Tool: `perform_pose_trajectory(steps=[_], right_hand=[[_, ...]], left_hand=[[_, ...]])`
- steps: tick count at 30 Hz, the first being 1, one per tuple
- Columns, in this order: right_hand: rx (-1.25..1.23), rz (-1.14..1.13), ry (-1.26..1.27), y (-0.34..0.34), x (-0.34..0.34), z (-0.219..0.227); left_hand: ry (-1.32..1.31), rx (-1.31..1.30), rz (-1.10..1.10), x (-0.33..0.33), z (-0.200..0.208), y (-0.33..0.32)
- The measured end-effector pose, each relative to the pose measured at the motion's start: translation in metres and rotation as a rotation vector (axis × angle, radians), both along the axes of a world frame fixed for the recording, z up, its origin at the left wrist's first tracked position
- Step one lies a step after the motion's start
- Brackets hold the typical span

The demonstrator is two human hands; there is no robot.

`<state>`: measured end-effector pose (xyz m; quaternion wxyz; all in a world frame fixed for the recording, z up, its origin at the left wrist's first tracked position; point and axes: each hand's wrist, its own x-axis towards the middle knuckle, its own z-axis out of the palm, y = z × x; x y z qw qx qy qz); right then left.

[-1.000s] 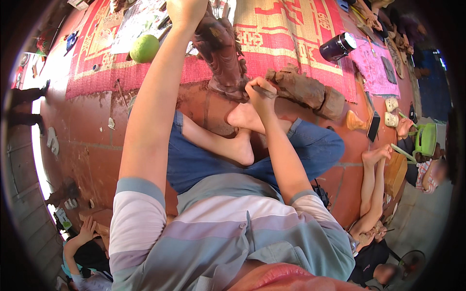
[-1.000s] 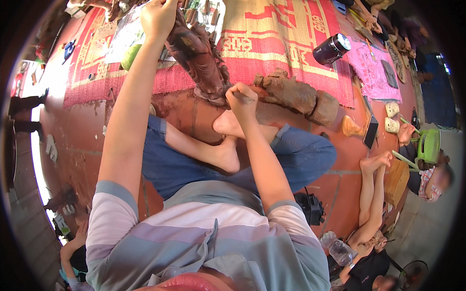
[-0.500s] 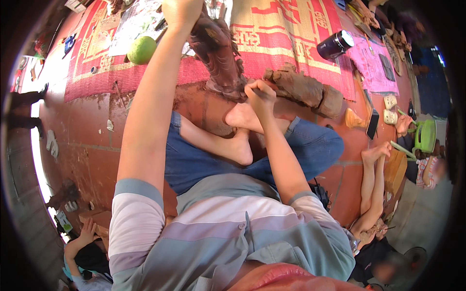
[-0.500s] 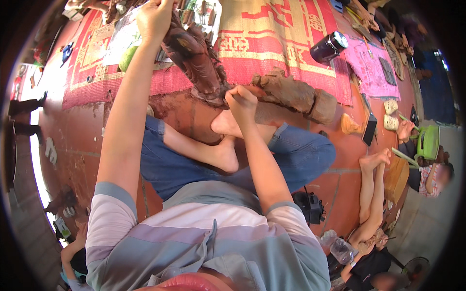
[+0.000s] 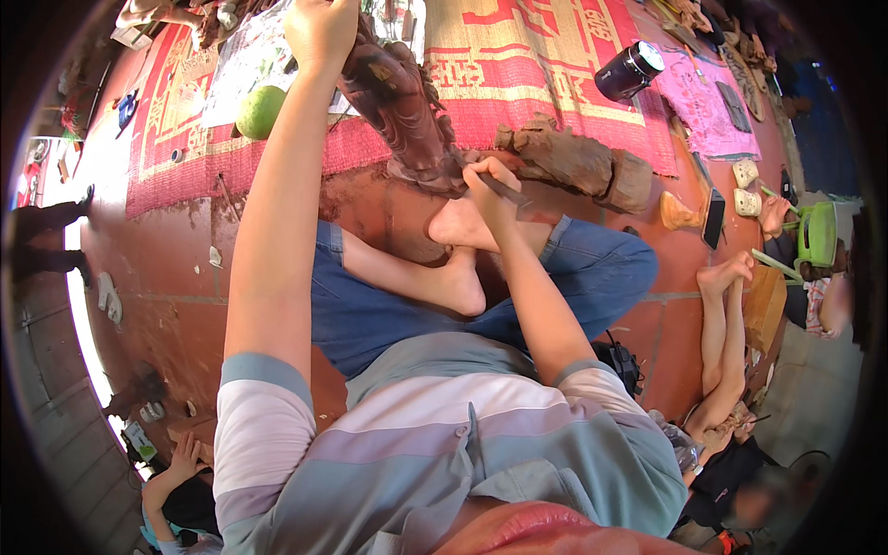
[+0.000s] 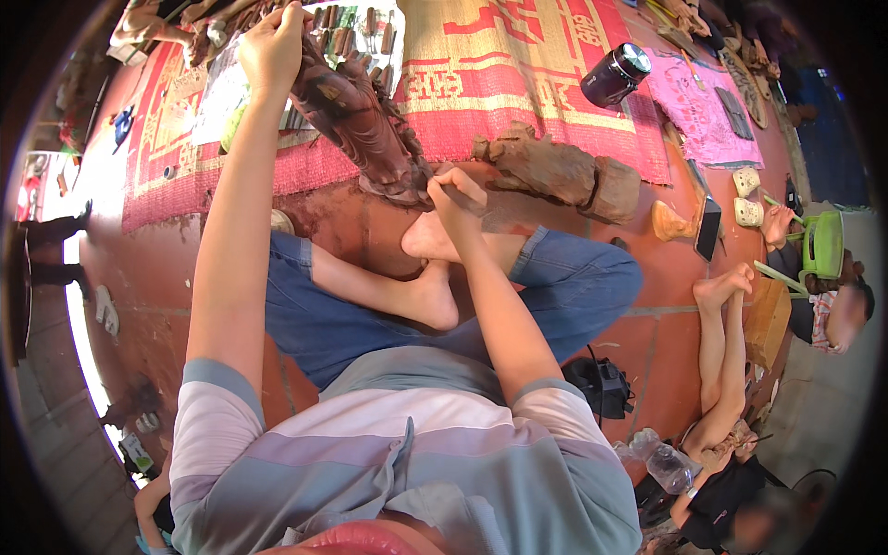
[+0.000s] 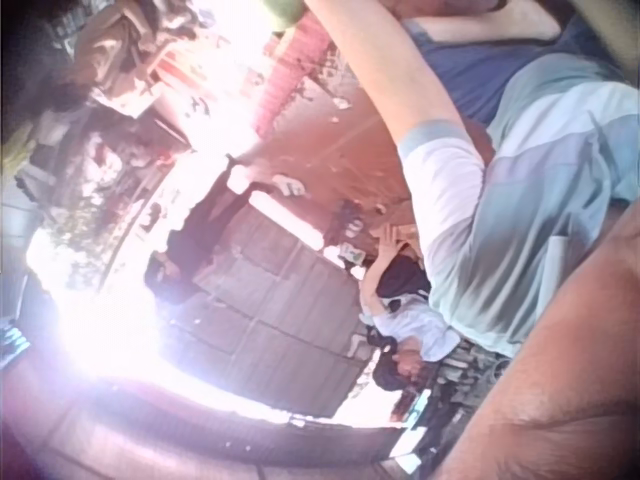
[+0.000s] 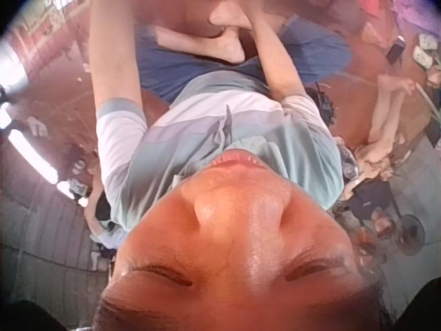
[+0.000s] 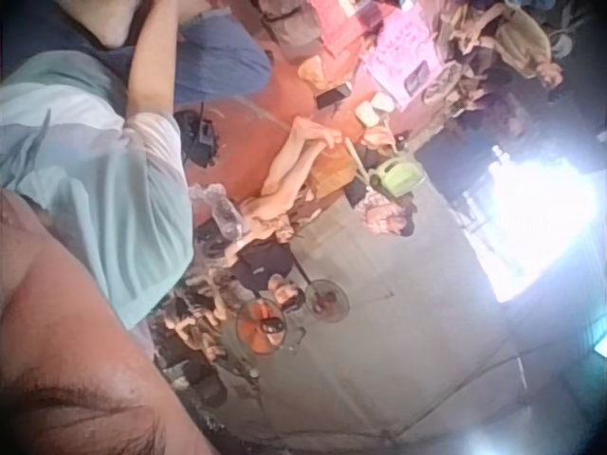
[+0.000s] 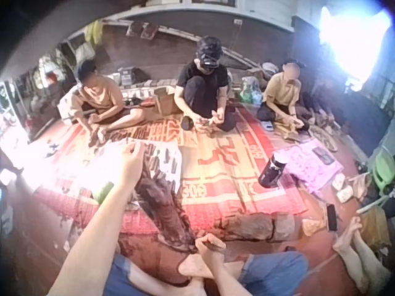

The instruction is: The person sits cross-legged on a mat and carves a dark wooden object using a small knife. They hold the object in their left hand and use the knife in their right hand to shape the surface, occasionally rotating the object to access different areas.

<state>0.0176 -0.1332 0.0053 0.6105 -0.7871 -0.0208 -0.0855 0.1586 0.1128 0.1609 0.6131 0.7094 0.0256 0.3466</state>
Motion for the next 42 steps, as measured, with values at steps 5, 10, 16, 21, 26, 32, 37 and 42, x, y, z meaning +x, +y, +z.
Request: perform_pose_trajectory(steps=[5, 10, 16, 21, 26, 32, 37, 42], right_hand=[[0.018, -0.032, 0.032, -0.002, 0.004, -0.002], [0.091, 0.034, 0.021, -0.010, 0.007, -0.001], [0.021, -0.034, -0.030, -0.003, 0.005, -0.007], [0.001, -0.032, 0.065, -0.003, 0.007, -0.007], [0.057, 0.039, 0.011, -0.010, 0.003, 0.001], [0.101, 0.002, -0.019, -0.002, -0.002, -0.003], [0.070, -0.016, 0.034, 0.002, 0.002, -0.004], [0.104, -0.008, 0.011, -0.002, -0.001, -0.012]], left_hand=[[0.171, 0.235, 0.200, -0.020, 0.017, -0.009], [0.203, 0.324, 0.287, -0.030, 0.026, -0.011], [0.191, 0.376, 0.316, -0.030, 0.026, -0.011], [0.234, 0.319, 0.299, -0.031, 0.028, -0.016], [0.190, 0.371, 0.338, -0.033, 0.025, -0.012], [0.233, 0.339, 0.322, -0.034, 0.030, -0.016], [0.240, 0.328, 0.325, -0.034, 0.033, -0.014], [0.216, 0.348, 0.310, -0.033, 0.031, -0.012]])
